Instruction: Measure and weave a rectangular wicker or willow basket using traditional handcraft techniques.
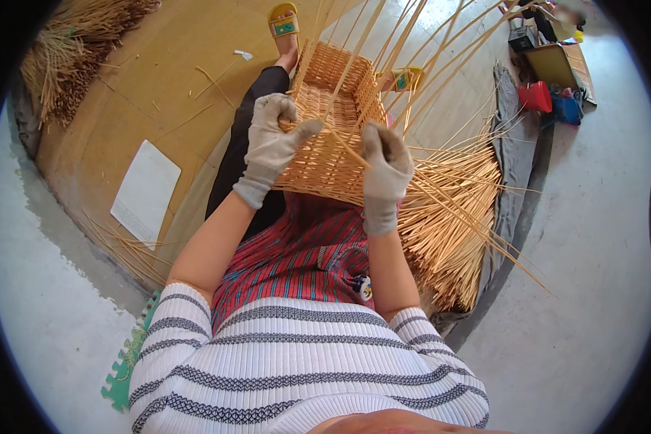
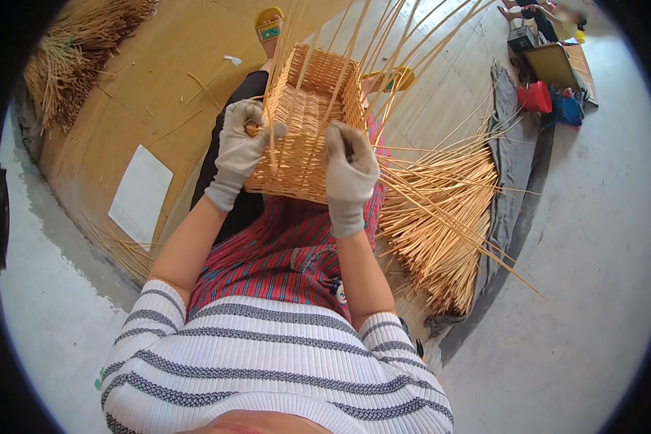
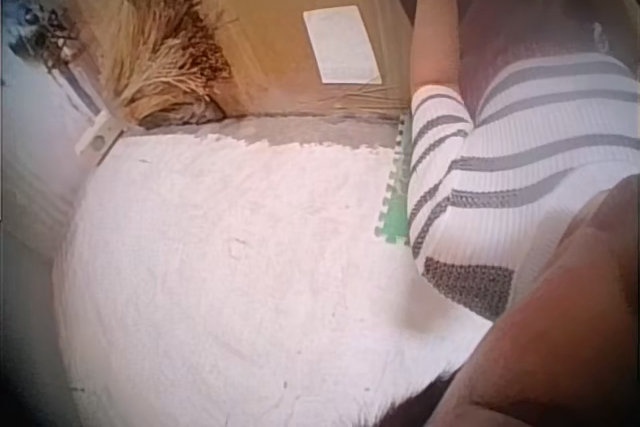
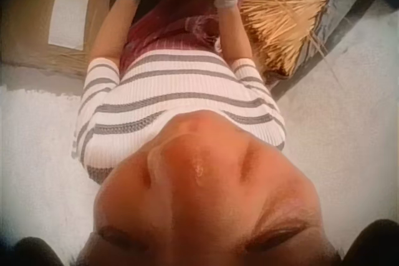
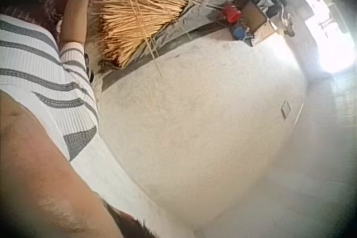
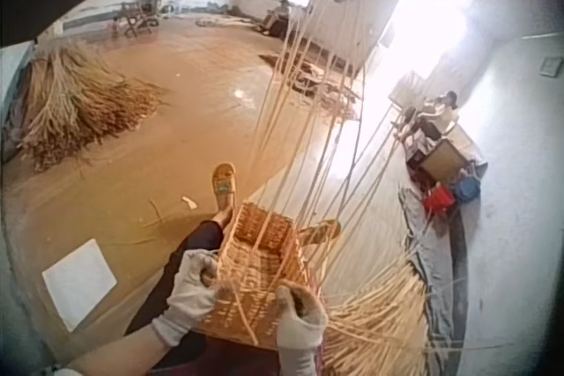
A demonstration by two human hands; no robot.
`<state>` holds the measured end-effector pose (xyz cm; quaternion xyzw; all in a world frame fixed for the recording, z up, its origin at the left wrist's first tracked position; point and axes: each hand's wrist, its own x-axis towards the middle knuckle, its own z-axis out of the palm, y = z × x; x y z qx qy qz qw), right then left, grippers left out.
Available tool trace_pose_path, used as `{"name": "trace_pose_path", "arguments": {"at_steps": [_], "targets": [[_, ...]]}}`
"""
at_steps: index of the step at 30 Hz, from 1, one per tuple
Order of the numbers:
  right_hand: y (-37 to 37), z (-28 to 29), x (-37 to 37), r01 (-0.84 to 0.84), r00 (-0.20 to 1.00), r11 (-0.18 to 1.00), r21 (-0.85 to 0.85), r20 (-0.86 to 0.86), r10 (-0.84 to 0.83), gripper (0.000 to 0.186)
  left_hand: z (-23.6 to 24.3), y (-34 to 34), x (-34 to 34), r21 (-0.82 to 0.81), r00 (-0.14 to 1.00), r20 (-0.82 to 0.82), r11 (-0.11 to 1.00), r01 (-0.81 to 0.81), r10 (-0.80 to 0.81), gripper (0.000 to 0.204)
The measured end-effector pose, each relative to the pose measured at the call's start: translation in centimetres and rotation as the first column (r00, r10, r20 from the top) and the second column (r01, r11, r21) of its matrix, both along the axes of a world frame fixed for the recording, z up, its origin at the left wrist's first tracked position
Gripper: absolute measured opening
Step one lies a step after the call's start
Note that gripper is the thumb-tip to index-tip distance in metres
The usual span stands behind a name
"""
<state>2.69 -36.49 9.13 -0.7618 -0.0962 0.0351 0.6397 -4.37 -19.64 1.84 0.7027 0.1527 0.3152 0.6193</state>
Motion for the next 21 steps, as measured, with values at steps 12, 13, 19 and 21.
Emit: {"name": "trace_pose_path", "arguments": {"at_steps": [12,13,19,21], "targets": [[-3.3,-1.4,-3.3,0.109,0.712,0.575,-0.810,0.468,0.524,0.057,1.3,0.5,-2.1,0.240,0.996,-0.066,0.970,-0.041,0.058,0.037],[-4.3,-2.1,-3.6,0.130,0.724,0.594,-0.794,0.485,0.490,0.057,1.2,0.5,-2.3,0.249,0.995,-0.093,0.969,0.006,0.018,0.037],[-4.8,-3.2,1.4,0.281,0.653,0.683,-0.674,0.656,0.378,0.065,1.6,1.9,0.0,0.069,0.995,-0.053,0.994,0.087,-0.083,0.036],[-3.6,-2.6,4.2,0.322,0.624,0.669,-0.670,0.682,0.381,0.066,2.2,3.3,3.0,0.124,0.989,-0.110,0.985,0.117,-0.103,0.034]]}}
